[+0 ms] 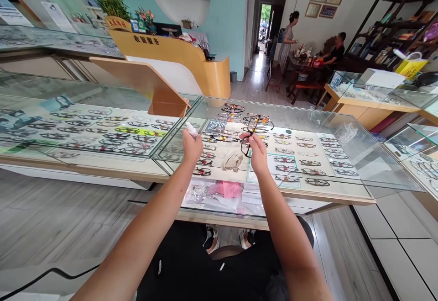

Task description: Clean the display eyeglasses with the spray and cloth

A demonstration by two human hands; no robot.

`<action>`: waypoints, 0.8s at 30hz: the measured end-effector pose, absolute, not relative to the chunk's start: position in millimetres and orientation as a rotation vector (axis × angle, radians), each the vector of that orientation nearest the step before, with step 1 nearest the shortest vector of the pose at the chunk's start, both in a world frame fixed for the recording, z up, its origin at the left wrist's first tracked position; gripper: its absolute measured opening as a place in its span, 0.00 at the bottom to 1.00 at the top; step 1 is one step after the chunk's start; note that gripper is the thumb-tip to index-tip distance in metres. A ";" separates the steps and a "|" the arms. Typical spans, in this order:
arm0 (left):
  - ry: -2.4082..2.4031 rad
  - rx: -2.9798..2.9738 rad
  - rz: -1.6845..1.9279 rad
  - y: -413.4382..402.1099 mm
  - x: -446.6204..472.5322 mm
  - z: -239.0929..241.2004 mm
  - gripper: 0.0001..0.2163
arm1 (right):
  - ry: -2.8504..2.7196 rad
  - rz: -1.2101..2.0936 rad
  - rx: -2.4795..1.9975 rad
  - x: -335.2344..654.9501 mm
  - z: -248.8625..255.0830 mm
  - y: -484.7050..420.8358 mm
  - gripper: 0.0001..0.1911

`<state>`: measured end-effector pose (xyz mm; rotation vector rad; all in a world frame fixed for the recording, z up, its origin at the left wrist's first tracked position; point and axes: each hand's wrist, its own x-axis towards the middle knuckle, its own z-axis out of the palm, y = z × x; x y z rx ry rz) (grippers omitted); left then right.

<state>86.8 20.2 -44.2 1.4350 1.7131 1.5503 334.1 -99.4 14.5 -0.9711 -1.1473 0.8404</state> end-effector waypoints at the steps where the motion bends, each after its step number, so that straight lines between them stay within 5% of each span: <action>1: 1.728 1.432 1.540 20.8 85.4 -44.7 0.19 | -1.145 0.839 -0.967 334.2 14.1 -99.0 0.16; 10: 1.801 1.425 1.563 29.0 74.3 -46.4 0.21 | -1.193 0.800 -0.988 330.2 20.0 -103.4 0.16; 17: 1.944 1.471 1.902 14.5 82.4 -32.5 0.37 | -1.182 0.793 -0.981 329.6 21.7 -103.3 0.16; 21: 1.650 1.822 2.024 -7.3 98.8 -19.6 0.29 | -1.188 0.796 -0.979 329.3 21.8 -104.0 0.16; 24: 1.374 2.107 1.708 -21.3 116.7 -17.2 0.16 | -1.196 0.797 -0.979 328.7 21.8 -104.6 0.16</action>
